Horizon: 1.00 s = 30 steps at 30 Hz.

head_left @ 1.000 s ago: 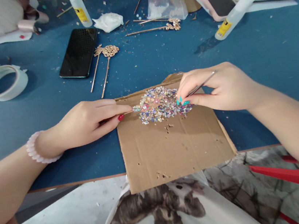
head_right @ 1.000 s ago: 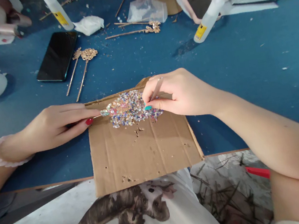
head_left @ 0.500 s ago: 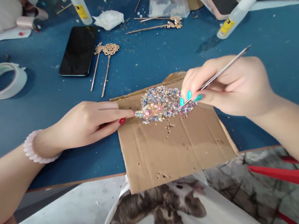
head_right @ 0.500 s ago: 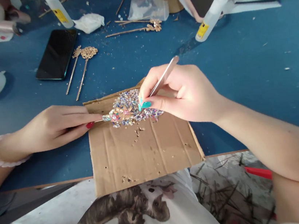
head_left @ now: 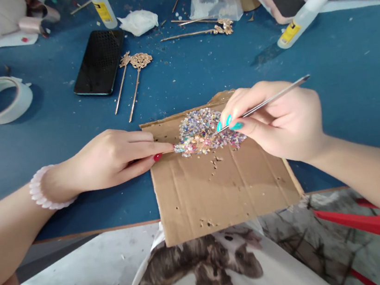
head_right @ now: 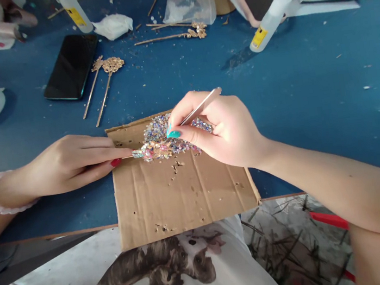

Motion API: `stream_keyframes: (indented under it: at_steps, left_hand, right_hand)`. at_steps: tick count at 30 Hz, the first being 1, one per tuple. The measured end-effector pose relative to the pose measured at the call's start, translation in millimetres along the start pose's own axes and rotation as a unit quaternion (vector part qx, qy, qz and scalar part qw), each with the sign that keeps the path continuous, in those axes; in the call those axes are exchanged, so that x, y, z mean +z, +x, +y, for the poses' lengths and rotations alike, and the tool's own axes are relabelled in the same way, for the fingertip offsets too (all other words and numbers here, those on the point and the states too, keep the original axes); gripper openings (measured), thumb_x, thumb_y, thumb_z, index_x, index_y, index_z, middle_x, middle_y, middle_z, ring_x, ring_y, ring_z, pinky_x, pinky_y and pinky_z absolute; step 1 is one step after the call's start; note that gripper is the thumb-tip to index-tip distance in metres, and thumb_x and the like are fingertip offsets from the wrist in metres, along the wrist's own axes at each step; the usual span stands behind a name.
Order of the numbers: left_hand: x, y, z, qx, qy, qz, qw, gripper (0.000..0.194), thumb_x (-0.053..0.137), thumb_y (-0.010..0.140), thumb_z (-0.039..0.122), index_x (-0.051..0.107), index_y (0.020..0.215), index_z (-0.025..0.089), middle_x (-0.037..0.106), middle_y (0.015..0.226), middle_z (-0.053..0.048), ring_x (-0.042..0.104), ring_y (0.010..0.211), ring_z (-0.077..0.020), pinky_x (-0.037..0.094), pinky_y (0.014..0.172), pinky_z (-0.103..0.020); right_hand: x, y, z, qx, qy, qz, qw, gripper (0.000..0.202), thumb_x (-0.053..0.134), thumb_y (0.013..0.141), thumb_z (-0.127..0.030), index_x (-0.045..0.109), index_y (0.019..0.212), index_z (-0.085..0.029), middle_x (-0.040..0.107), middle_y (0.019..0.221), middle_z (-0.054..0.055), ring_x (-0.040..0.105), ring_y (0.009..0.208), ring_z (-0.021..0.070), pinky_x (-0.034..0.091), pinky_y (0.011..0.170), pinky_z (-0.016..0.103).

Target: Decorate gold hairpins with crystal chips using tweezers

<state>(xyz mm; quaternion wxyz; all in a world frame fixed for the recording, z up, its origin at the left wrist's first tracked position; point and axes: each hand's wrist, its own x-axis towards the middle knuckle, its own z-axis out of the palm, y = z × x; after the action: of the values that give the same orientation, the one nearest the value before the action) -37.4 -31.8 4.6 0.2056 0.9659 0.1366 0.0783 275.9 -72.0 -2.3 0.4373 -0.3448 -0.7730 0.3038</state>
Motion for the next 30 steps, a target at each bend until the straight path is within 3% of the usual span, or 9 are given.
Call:
stream_keyframes:
  at_steps: [5,14,21,30]
  left_hand:
    - [3.5,0,-3,0.002,-0.010,0.015,1.000,0.041,0.046,0.103,0.015,0.054,0.142,0.023,0.065,0.087,-0.004,0.061,0.075,-0.0146,0.041,0.061,-0.026]
    - [3.8,-1,-3,0.001,-0.012,0.012,1.000,0.043,0.046,0.102,0.014,0.053,0.143,0.025,0.065,0.088,-0.004,0.062,0.076,-0.0156,0.040,0.062,-0.027]
    - [3.0,1,-1,-0.005,-0.013,0.011,1.000,0.040,0.044,0.103,0.018,0.055,0.141,0.025,0.064,0.084,-0.004,0.061,0.072,-0.0150,0.040,0.060,-0.026]
    - [0.9,2,2,-0.002,0.004,0.003,1.000,0.038,0.042,0.105,0.018,0.056,0.140,0.023,0.063,0.084,-0.004,0.057,0.070,-0.0139,0.040,0.060,-0.026]
  right_hand:
    - [1,-1,-2,-0.037,-0.040,-0.015,0.998,0.012,0.061,0.097,-0.032,0.062,0.089,-0.024,0.071,0.084,0.000,0.069,0.078,0.0157,0.054,0.070,0.031]
    - [3,2,-3,-0.119,-0.043,-0.013,0.992,0.014,0.065,0.090,-0.010,0.061,0.090,-0.024,0.070,0.082,0.000,0.068,0.079,0.0172,0.054,0.070,0.035]
    - [2,3,-5,-0.153,-0.059,-0.018,0.986,0.018,0.062,0.090,-0.005,0.060,0.091,-0.023,0.069,0.080,0.001,0.068,0.078,0.0167,0.055,0.069,0.034]
    - [-3,2,-11,-0.146,-0.107,-0.052,0.982,0.017,0.060,0.093,-0.008,0.060,0.092,-0.025,0.070,0.086,0.000,0.068,0.080,0.0153,0.057,0.079,0.033]
